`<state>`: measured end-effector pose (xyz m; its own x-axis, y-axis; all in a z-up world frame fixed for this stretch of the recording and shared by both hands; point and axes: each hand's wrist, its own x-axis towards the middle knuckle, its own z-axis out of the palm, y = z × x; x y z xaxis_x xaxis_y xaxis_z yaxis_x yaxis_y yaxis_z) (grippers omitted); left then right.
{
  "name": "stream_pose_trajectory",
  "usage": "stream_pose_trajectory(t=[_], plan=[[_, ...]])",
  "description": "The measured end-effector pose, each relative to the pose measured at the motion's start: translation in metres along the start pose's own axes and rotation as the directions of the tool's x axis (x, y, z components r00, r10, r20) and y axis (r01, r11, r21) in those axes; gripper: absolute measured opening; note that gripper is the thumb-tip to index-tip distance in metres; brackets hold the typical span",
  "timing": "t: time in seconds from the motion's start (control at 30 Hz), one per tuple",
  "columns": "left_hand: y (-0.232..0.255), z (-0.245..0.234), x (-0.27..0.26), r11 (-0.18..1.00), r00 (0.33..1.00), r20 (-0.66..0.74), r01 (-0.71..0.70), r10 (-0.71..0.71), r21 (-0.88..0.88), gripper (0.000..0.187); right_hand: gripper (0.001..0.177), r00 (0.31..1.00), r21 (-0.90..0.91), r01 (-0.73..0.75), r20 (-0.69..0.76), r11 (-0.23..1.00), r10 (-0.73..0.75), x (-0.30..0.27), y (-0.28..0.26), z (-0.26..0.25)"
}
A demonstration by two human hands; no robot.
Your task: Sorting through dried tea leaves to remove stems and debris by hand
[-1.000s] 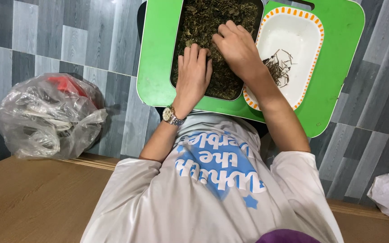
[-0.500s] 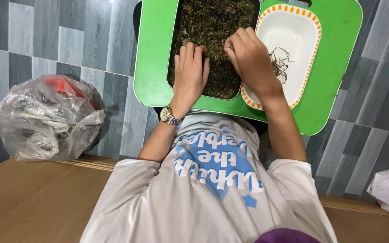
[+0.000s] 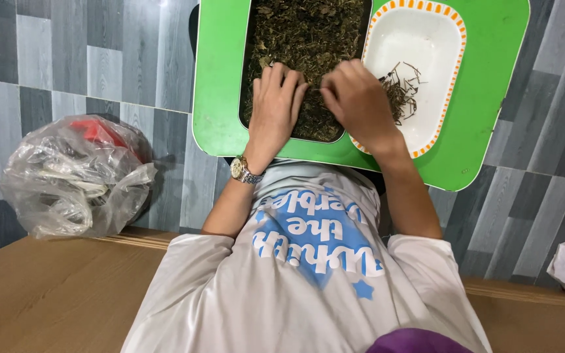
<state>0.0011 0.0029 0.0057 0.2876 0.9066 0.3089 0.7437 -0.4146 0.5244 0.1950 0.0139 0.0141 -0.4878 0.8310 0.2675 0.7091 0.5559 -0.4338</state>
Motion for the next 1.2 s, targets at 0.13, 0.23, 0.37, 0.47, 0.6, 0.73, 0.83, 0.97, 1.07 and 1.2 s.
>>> stream_pose_trajectory(t=[0.13, 0.23, 0.37, 0.47, 0.6, 0.73, 0.83, 0.97, 1.07, 1.2], plan=[[-0.001, 0.003, -0.002, 1.0, 1.0, -0.032, 0.001, -0.001, 0.007, 0.01, 0.01, 0.991, -0.071, -0.093, -0.104, 0.993, 0.086, -0.041, 0.022, -0.006], [-0.001, 0.006, -0.001, 0.999, 1.0, 0.009, -0.023, 0.022, 0.048, 0.018, 0.011, 0.958, -0.092, -0.201, -0.227, 0.975, 0.176, -0.072, 0.038, -0.01], [-0.005, 0.021, -0.001, 0.958, 0.99, 0.131, -0.083, 0.048, 0.276, 0.022, 0.019, 0.912, -0.17, -0.335, -0.305, 0.927, 0.274, -0.108, 0.062, 0.002], [-0.011, 0.031, 0.005, 0.91, 0.975, 0.208, -0.149, 0.071, 0.388, 0.025, 0.02, 0.881, -0.091, -0.345, -0.374, 0.934, 0.289, -0.115, 0.068, 0.009], [-0.013, 0.032, 0.012, 0.879, 0.956, 0.29, -0.177, 0.047, 0.443, 0.016, 0.018, 0.854, 0.047, -0.337, -0.405, 0.94, 0.326, -0.111, 0.059, 0.007], [-0.021, 0.046, 0.019, 0.851, 0.947, 0.322, -0.168, -0.002, 0.498, 0.01, 0.018, 0.847, 0.051, -0.339, -0.417, 0.939, 0.329, -0.107, 0.052, 0.002], [-0.025, 0.048, 0.024, 0.836, 0.93, 0.367, -0.195, -0.008, 0.513, 0.015, 0.017, 0.849, 0.056, -0.343, -0.409, 0.938, 0.334, -0.107, 0.049, 0.001], [-0.028, 0.046, 0.028, 0.845, 0.929, 0.369, -0.219, 0.027, 0.488, 0.016, 0.016, 0.85, 0.057, -0.342, -0.408, 0.938, 0.334, -0.107, 0.05, 0.002], [-0.023, 0.037, 0.029, 0.854, 0.932, 0.358, -0.234, 0.06, 0.465, 0.014, 0.016, 0.849, 0.043, -0.352, -0.404, 0.935, 0.339, -0.106, 0.049, 0.002], [-0.028, 0.038, 0.028, 0.869, 0.918, 0.392, -0.244, 0.063, 0.431, 0.013, 0.015, 0.859, 0.033, -0.352, -0.386, 0.936, 0.336, -0.106, 0.047, -0.001]])
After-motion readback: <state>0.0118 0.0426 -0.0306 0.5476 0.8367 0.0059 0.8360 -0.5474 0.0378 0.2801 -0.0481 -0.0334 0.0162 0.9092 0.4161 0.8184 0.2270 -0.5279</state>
